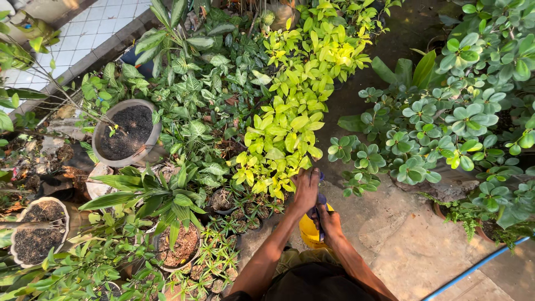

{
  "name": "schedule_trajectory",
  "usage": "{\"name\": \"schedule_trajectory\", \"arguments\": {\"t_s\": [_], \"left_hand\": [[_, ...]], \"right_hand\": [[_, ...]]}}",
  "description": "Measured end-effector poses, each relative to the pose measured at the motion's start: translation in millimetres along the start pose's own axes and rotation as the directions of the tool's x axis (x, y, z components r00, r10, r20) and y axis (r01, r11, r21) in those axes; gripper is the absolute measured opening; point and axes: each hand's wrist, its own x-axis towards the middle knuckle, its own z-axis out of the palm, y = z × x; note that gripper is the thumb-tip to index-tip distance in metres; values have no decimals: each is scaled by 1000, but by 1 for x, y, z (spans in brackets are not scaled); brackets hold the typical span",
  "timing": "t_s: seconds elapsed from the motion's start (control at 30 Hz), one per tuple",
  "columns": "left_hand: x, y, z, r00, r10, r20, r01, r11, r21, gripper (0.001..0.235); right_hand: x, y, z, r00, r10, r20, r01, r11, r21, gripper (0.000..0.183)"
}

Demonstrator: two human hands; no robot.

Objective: The person uses a yellow handheld sprayer to mist water onto various potted plants arranged on a cracked concrete patio. They move along the rows, spraying the leaves and soil of multiple plant types.

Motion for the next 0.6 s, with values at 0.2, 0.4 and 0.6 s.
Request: {"name": "schedule_trajectory", "arguments": {"t_s": [0.2, 0.4, 0.6], "left_hand": [[-21, -50, 42, 981, -115, 157, 100, 990, 105, 31], [-53, -63, 51, 969, 195, 150, -223, 954, 199, 32], [-17, -26, 29, 955, -191, 228, 172, 980, 101, 39]], "right_hand": [[7, 3, -11, 995, 31, -90, -41, 994, -105, 49], [2, -7, -15, 998, 27, -56, -25, 999, 26, 45], [1, -12, -9, 998, 32, 47, -34, 998, 52, 44]]}}
